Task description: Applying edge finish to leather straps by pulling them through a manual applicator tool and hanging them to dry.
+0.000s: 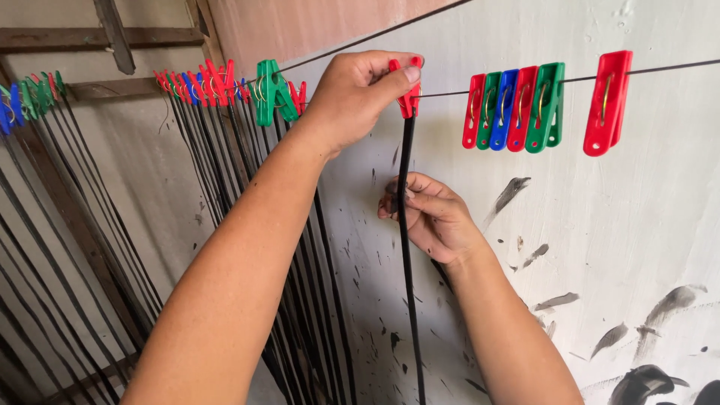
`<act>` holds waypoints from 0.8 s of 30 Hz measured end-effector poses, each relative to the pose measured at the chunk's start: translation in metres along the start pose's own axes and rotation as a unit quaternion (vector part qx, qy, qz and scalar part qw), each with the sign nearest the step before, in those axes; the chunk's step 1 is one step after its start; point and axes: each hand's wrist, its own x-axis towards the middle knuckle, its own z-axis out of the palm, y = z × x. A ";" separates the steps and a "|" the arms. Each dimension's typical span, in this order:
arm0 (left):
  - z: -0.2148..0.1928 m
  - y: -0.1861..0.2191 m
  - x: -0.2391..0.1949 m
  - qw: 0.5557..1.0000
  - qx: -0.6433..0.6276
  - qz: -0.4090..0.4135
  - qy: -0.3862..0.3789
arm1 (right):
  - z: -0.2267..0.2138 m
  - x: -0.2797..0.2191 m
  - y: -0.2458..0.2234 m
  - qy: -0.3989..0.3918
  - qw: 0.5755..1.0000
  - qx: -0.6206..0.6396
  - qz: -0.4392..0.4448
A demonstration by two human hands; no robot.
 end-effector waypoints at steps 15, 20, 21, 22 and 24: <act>-0.037 -0.047 0.029 0.967 0.241 -0.067 0.052 | 0.000 -0.029 0.024 0.212 0.948 -0.196 0.133; -0.046 -0.050 0.034 0.939 0.320 -0.126 0.008 | -0.009 -0.031 0.042 0.219 0.941 -0.206 0.154; -0.046 -0.051 0.035 0.938 0.321 -0.129 0.008 | -0.013 -0.032 0.049 0.218 0.941 -0.205 0.156; -0.046 -0.052 0.036 0.919 0.366 -0.148 0.007 | -0.018 -0.032 0.056 0.231 0.939 -0.190 0.167; -0.046 -0.059 0.039 0.896 0.411 -0.167 0.007 | -0.025 -0.032 0.066 0.243 0.938 -0.174 0.179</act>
